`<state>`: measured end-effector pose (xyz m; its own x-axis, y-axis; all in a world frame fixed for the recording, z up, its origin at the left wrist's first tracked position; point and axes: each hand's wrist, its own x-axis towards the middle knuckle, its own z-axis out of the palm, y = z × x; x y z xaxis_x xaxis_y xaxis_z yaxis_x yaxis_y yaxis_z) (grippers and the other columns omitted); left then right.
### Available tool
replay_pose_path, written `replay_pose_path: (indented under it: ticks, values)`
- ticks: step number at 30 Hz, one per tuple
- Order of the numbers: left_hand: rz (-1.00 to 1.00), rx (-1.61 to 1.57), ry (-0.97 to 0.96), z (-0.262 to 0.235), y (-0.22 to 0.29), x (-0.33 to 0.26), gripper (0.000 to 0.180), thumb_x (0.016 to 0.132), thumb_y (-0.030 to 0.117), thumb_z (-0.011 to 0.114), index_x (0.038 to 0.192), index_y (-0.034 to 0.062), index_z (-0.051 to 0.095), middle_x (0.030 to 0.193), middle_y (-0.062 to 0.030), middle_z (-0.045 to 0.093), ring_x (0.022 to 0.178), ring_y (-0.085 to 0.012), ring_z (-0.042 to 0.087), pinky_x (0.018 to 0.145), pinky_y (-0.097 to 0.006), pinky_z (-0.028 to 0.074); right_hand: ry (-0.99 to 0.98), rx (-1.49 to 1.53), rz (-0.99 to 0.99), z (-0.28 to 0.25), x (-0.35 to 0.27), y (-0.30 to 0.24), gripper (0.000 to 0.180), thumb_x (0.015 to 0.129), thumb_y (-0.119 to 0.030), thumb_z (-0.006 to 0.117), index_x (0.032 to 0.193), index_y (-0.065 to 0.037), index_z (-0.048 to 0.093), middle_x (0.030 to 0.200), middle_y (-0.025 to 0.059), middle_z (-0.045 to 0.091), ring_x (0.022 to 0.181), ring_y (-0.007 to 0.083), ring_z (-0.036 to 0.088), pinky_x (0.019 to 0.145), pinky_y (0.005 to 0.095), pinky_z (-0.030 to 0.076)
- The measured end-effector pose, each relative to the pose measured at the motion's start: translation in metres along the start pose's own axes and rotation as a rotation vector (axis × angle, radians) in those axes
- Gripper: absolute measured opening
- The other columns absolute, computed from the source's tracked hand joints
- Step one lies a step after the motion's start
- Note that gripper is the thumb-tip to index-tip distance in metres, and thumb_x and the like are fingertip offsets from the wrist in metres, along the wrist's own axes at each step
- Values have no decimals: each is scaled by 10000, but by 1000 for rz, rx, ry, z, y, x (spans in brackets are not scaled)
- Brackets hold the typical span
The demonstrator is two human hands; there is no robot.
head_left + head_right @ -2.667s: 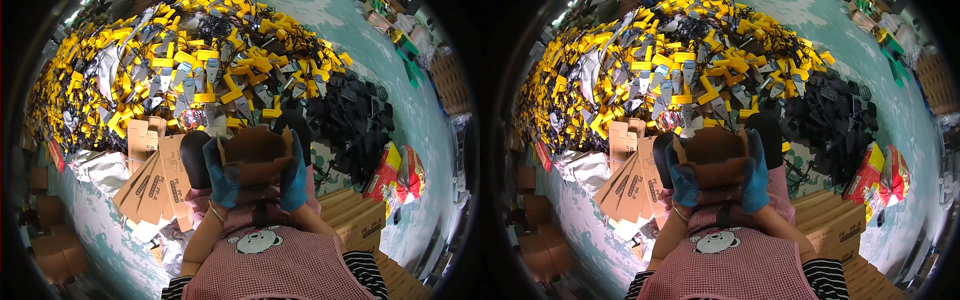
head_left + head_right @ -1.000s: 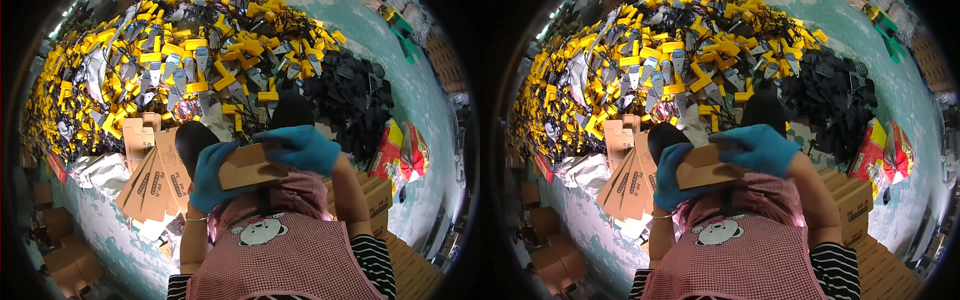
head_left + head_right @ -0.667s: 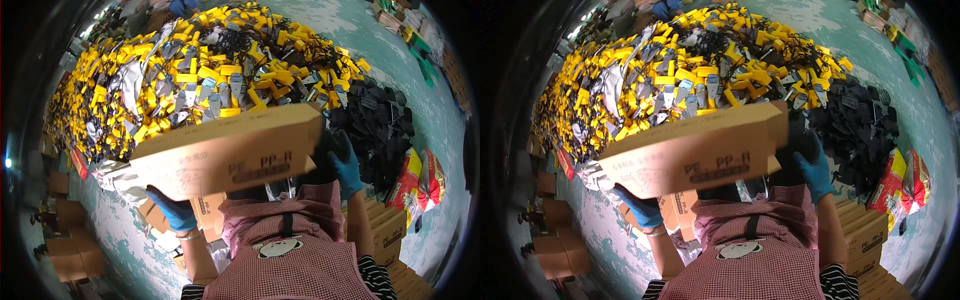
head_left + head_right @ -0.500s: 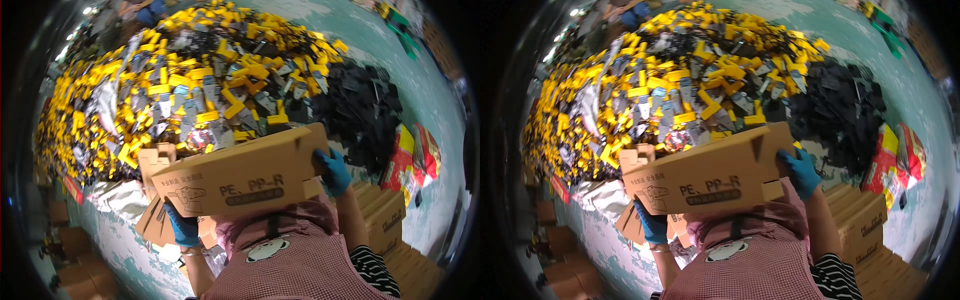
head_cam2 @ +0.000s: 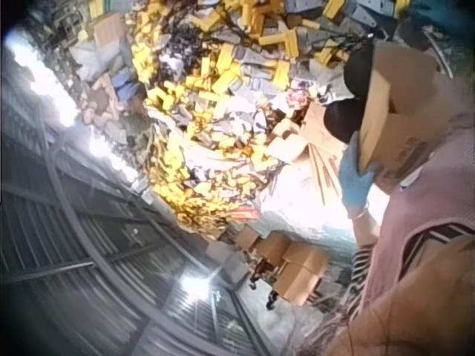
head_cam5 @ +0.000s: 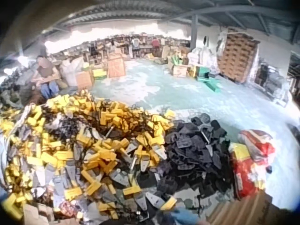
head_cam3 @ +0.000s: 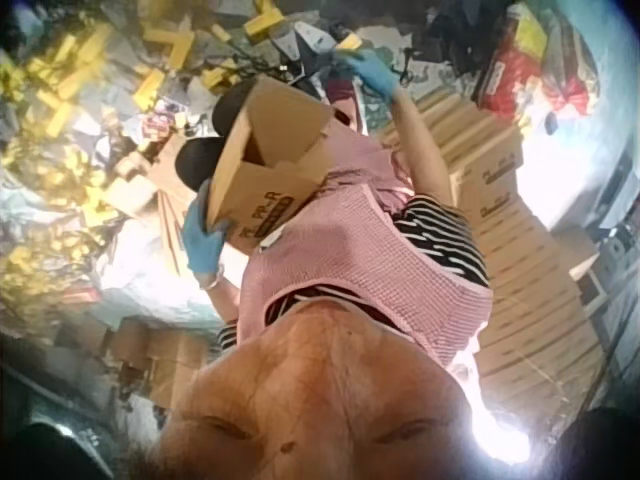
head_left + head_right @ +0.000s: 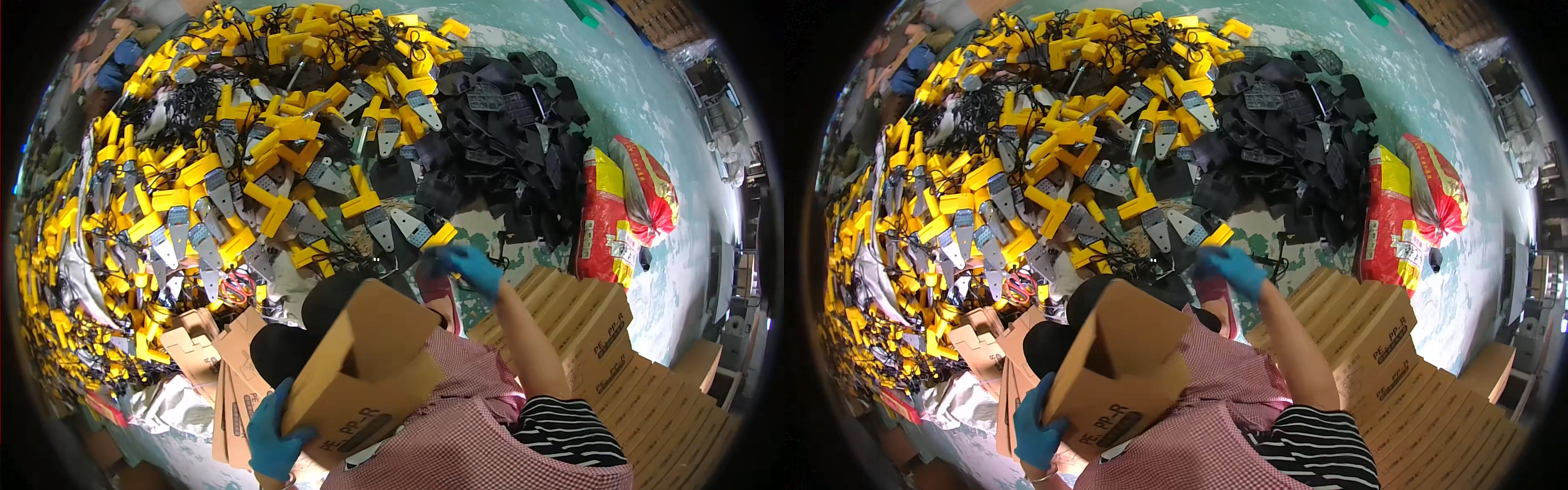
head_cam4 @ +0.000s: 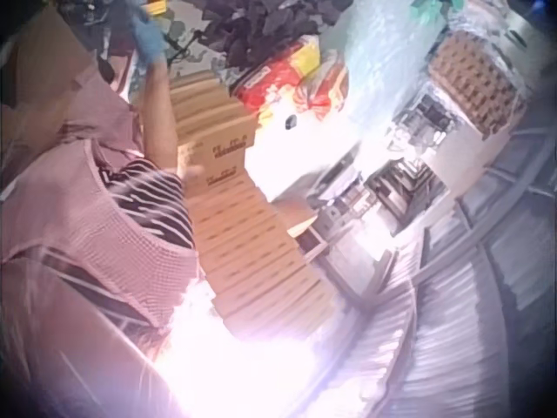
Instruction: Assembling small cardboard boxes and placing yellow and black plastic components inside them for shipping.
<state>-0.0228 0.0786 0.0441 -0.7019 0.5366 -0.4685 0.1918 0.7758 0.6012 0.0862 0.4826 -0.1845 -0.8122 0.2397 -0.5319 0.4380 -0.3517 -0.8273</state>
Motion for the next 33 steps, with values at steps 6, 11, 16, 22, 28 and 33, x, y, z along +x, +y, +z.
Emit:
replay_pose_path:
  ticks: [6,11,16,22,28,33]
  values:
    - [-179,-64,197,-21,-21,-5,571,775,40,514,1339,-8,586,1039,-96,708,882,-130,633,747,-268,505,559,-1578,18,-62,156,41,583,801,-197,672,1367,-150,538,1480,107,450,1337,325,436,1052,428,392]
    - [-209,-94,135,-32,-28,13,671,651,-39,565,1321,-3,598,1205,-196,661,1161,-300,624,1024,-359,445,448,-2061,-69,-136,227,63,383,951,-256,478,1286,-204,656,1580,69,361,1475,353,250,1187,538,197]
    - [-169,-71,148,-30,-14,35,540,822,194,651,1333,27,595,1064,-203,678,953,-245,662,875,-337,497,377,-1934,-229,-153,221,62,319,808,-125,605,1103,-131,726,1438,126,526,1389,349,400,1131,462,346]
    - [-125,-21,161,-27,-14,41,592,872,399,691,1327,32,597,972,-197,696,818,-218,660,764,-346,520,486,-785,-708,-55,67,-60,293,654,-35,804,867,-64,605,1358,161,556,1212,358,525,934,411,474]
    - [-84,-44,138,-18,-4,46,576,884,381,687,1336,39,590,1125,-212,676,1017,-268,679,881,-360,509,123,-873,-727,78,-55,-144,248,696,-144,817,899,-108,678,1243,130,605,1160,316,556,994,416,421]
    - [-18,46,71,-20,4,43,528,900,338,670,1338,51,596,1142,-192,667,1043,-271,666,893,-365,503,-667,-473,-669,84,-60,-121,247,797,-110,720,1042,-83,713,1093,103,676,1033,287,644,928,396,495]
